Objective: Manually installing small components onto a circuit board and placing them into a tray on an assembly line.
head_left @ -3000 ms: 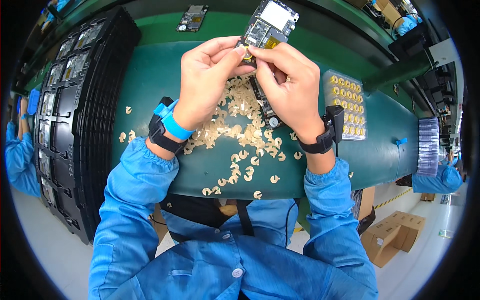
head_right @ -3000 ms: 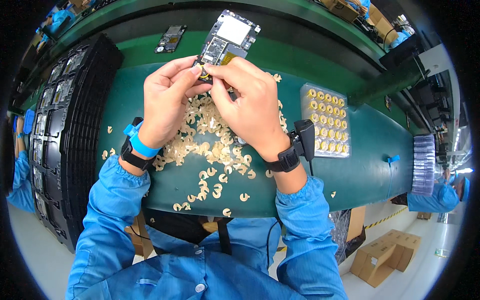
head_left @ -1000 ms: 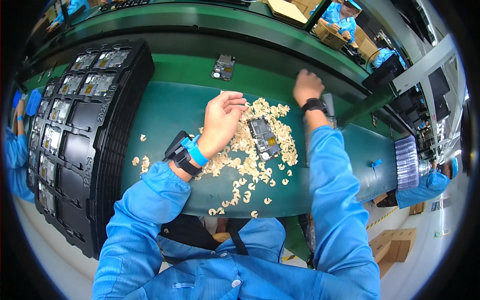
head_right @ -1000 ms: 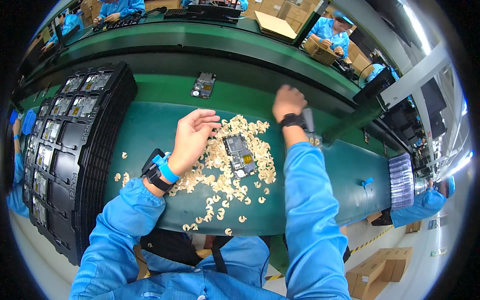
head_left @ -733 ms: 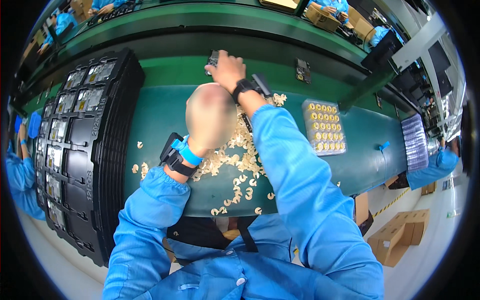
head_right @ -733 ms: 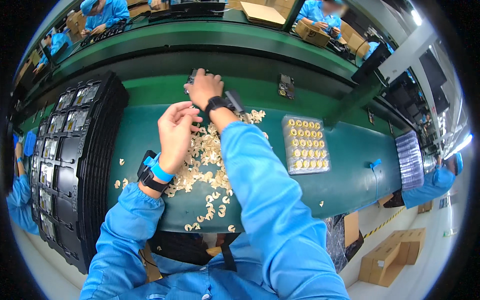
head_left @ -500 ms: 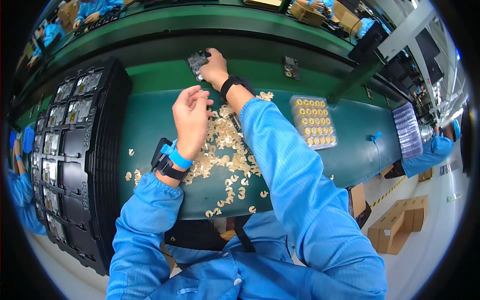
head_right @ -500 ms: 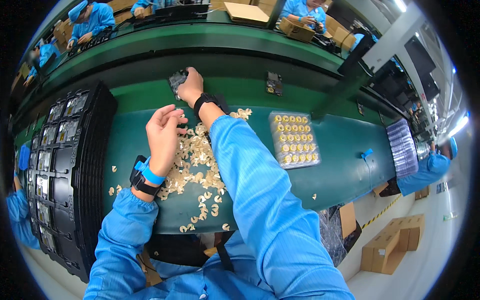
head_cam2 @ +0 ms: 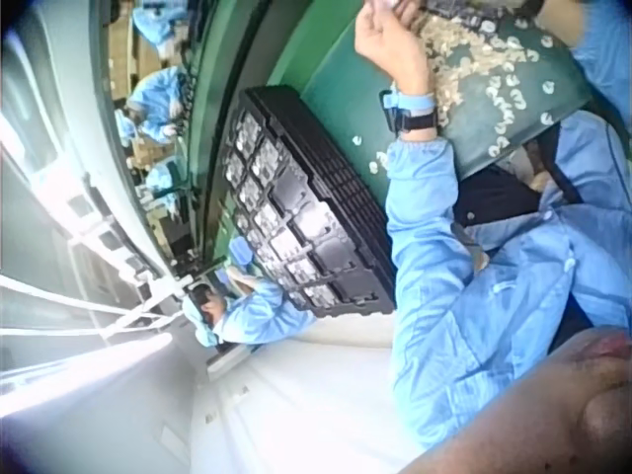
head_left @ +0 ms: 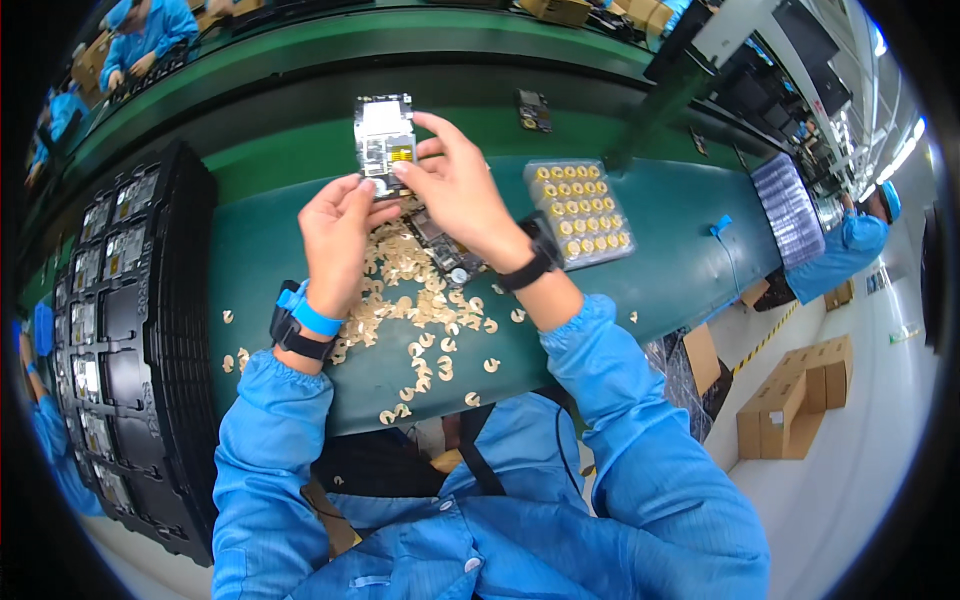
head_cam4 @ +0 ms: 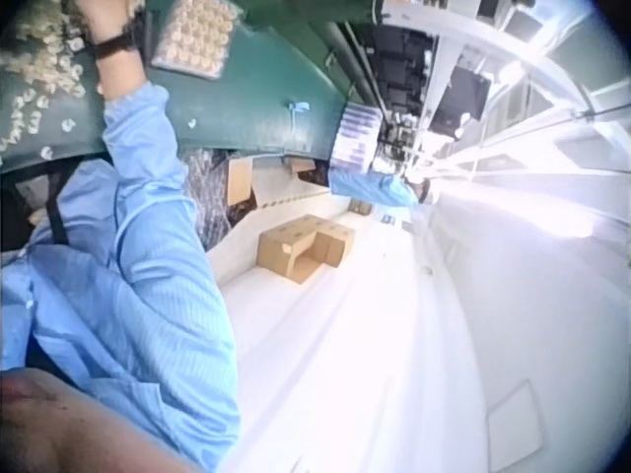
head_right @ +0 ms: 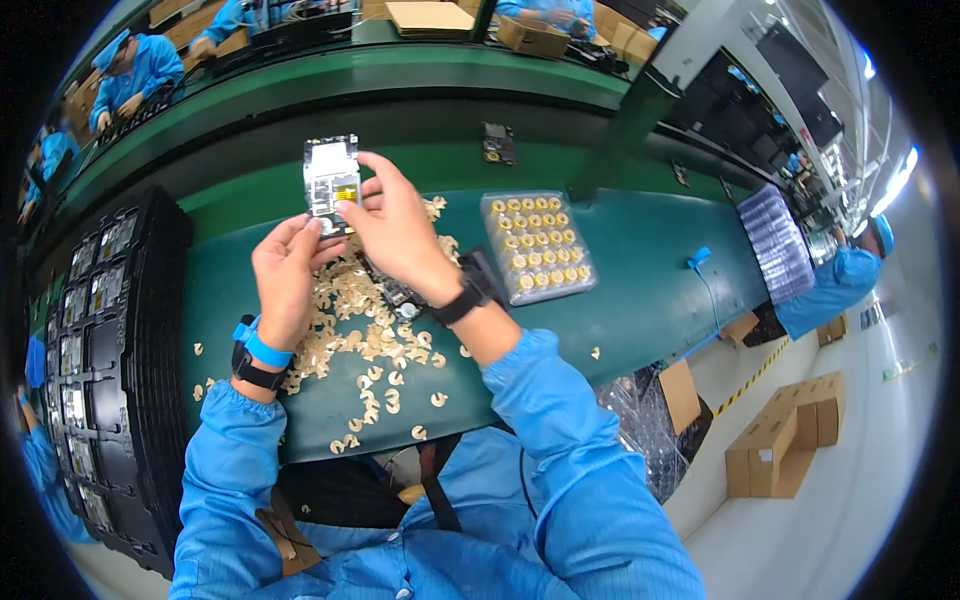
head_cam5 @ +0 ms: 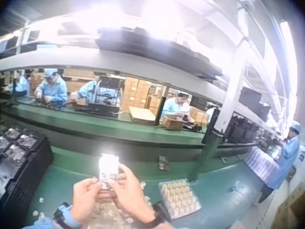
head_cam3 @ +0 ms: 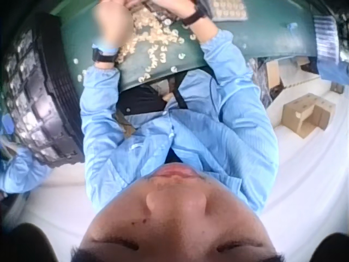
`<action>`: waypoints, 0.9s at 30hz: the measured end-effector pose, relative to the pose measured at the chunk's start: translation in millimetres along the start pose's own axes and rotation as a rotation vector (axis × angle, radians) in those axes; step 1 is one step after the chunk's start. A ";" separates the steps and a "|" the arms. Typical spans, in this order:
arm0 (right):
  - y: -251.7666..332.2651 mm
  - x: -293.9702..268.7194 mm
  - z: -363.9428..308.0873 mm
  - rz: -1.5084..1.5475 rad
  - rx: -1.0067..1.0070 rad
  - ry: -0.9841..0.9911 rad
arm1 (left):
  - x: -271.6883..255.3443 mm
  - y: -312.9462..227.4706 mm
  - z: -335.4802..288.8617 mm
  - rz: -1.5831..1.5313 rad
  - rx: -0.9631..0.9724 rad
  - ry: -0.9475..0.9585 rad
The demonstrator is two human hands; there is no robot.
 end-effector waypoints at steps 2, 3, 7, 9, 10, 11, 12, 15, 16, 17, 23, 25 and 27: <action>2.8 -38.5 -29.2 -0.225 -0.019 -0.104 | -2.6 -4.0 -1.0 0.032 -0.004 -0.020; 9.6 -62.8 -48.1 -0.316 -0.020 -0.129 | -6.2 -3.2 0.6 0.018 0.008 -0.019; 5.6 -160.8 -132.2 -0.567 0.165 -0.173 | 1.5 -4.0 1.7 0.009 -0.011 0.030; 9.7 -172.2 -160.5 -0.656 0.283 -0.142 | 6.6 -4.1 2.4 0.016 0.005 0.075; 9.1 -168.8 -170.4 -0.685 0.285 -0.102 | 11.3 -6.2 1.7 0.020 0.010 0.065; 6.0 -165.3 -176.0 -0.682 0.288 -0.107 | 12.2 -5.1 1.5 0.021 0.006 0.070; 5.8 -156.5 -179.5 -0.788 0.181 -0.056 | 12.3 -5.1 1.4 0.026 0.018 0.084; -0.3 -131.6 -186.4 -1.014 0.064 0.047 | 5.9 -3.8 1.2 0.040 0.041 0.111; -3.0 -127.5 -190.0 -1.025 0.044 0.009 | 4.5 -3.2 1.4 0.032 0.050 0.105; -3.4 -124.8 -193.9 -1.035 0.022 -0.029 | 3.3 -2.8 1.6 0.023 0.058 0.099; -14.3 -135.1 -213.7 -1.080 -0.099 -0.073 | 2.7 -3.2 2.3 0.054 0.038 0.091; -13.0 -137.5 -211.3 -1.067 -0.107 -0.083 | 0.9 -2.1 2.2 0.063 0.028 0.094; -7.4 -136.9 -205.1 -1.125 -0.091 -0.026 | -1.2 0.0 2.3 0.063 0.027 0.090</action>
Point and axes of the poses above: each hand's wrist, its own z-axis towards the middle knuckle, its own x-axis out of the palm, y = z × x, the point moved 3 cm from there along z, towards the middle knuckle, and after that the axes turned 15 degrees about y, right-handed, at the moved point
